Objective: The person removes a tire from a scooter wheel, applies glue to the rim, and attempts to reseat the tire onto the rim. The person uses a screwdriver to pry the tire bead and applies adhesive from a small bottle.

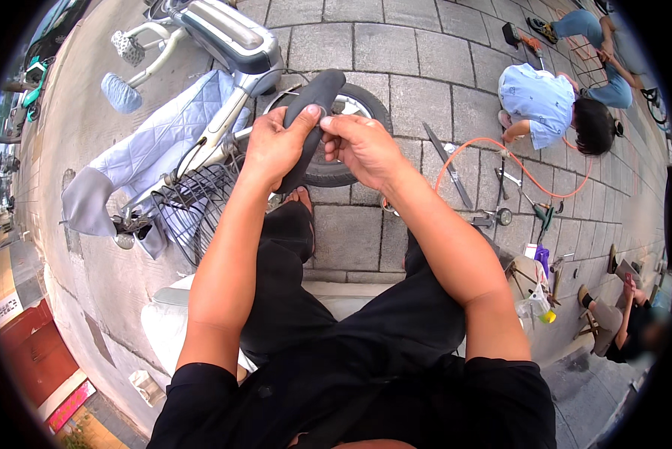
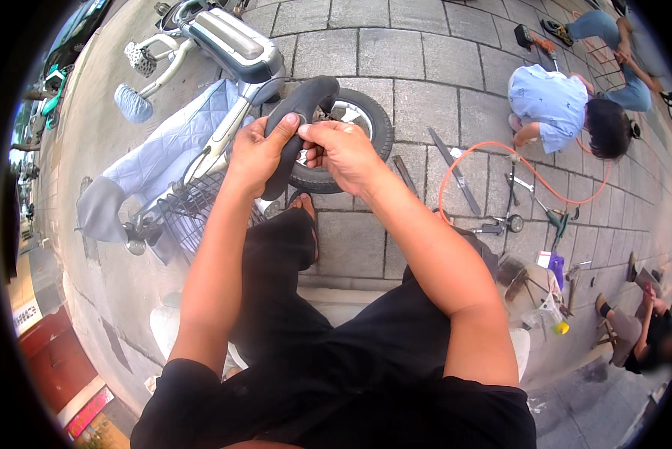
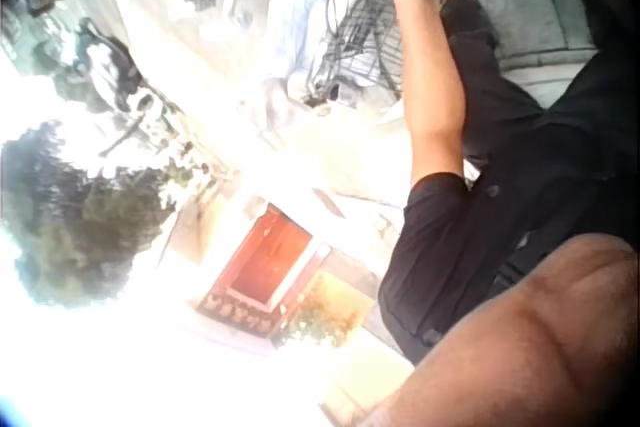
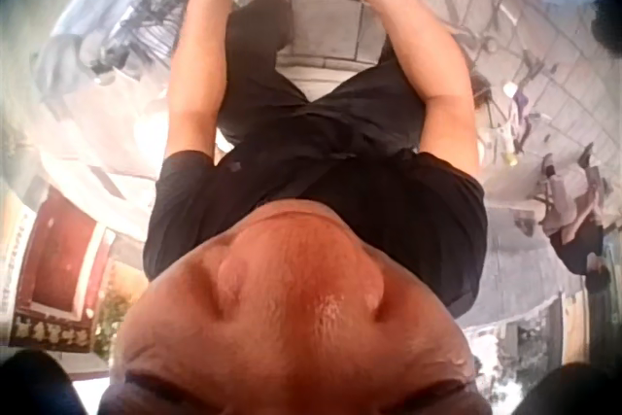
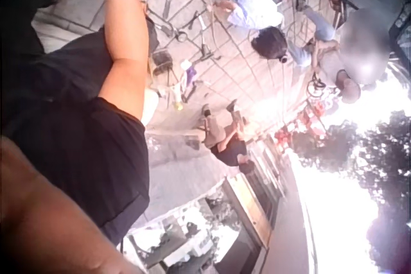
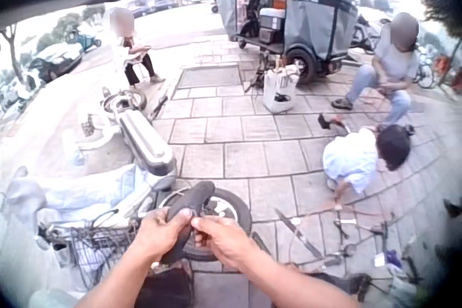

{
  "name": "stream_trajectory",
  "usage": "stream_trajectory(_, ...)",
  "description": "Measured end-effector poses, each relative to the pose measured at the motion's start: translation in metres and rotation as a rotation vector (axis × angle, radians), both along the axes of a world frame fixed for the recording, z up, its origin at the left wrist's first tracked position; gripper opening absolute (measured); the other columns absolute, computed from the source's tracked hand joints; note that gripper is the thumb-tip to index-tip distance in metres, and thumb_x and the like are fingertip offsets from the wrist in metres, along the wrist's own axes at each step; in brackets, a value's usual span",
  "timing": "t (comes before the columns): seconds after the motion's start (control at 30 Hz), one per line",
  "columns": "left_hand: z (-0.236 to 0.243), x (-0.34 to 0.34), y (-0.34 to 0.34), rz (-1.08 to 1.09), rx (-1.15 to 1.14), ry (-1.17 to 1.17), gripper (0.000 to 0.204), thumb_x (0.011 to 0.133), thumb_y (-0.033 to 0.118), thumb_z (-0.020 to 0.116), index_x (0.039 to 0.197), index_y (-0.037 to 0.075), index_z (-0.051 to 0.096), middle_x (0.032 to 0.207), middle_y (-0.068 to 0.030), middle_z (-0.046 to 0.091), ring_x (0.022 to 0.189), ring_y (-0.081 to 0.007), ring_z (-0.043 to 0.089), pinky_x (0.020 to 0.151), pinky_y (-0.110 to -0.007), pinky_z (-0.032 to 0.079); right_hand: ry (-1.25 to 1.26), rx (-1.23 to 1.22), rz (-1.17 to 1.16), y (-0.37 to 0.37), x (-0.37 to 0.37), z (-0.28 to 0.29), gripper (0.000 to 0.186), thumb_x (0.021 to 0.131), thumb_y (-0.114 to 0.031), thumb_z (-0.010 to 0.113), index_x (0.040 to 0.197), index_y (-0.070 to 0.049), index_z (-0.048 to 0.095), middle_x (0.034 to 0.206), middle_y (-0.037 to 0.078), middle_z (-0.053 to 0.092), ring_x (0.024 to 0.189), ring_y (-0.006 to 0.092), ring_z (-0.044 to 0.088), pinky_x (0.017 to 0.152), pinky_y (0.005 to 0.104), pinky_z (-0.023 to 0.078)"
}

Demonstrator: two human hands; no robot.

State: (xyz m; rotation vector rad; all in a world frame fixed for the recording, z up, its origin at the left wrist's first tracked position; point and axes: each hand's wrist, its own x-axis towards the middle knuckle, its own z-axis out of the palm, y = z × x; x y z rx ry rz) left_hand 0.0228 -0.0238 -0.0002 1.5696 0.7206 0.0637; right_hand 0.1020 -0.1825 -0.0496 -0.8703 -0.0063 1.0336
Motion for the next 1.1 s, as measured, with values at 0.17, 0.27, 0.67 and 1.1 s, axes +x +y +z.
stream_trajectory(0.17,-0.007,-0.004,0.004,-0.04,0.096,-0.017,0.037,0.106,0.035,0.072,0.102,-0.001,0.074,0.079,-0.0014,0.07,0.069,-0.0073,0.06,0.06,-0.025,0.046,-0.132,-0.175,-0.041,0.013,-0.006,0.006,0.025,0.098,-0.025,0.08,0.099,-0.001,0.072,0.085,0.001,0.067,0.07,0.0093,0.059,0.064,0.0266,0.051)
stream_trajectory(0.27,0.009,-0.002,-0.004,-0.044,0.051,-0.065,0.035,0.107,0.035,0.071,0.106,0.0,0.073,0.086,-0.004,0.072,0.072,-0.0096,0.064,0.063,-0.026,0.051,-0.24,-0.239,-0.036,0.014,-0.005,0.013,0.022,0.1,-0.021,0.076,0.096,0.0,0.07,0.081,0.001,0.065,0.067,0.0085,0.057,0.06,0.0263,0.048)
stream_trajectory(0.67,-0.02,-0.001,0.006,-0.012,-0.599,-0.149,0.04,0.108,0.039,0.066,0.098,0.0,0.072,0.079,-0.0113,0.072,0.064,-0.0187,0.068,0.061,-0.031,0.058,0.165,0.178,-0.016,0.017,-0.007,-0.008,0.024,0.103,-0.021,0.073,0.087,-0.008,0.061,0.079,0.0,0.056,0.071,0.014,0.056,0.069,0.0316,0.049)
stream_trajectory(1.1,0.001,0.0,0.004,-0.069,-0.062,0.074,0.045,0.101,0.04,0.078,0.107,-0.004,0.069,0.086,-0.0055,0.07,0.069,-0.0104,0.064,0.062,-0.027,0.054,0.083,-0.029,-0.069,0.012,-0.006,-0.011,0.019,0.101,-0.024,0.077,0.096,-0.006,0.072,0.086,0.001,0.066,0.078,0.0134,0.06,0.072,0.0319,0.05)
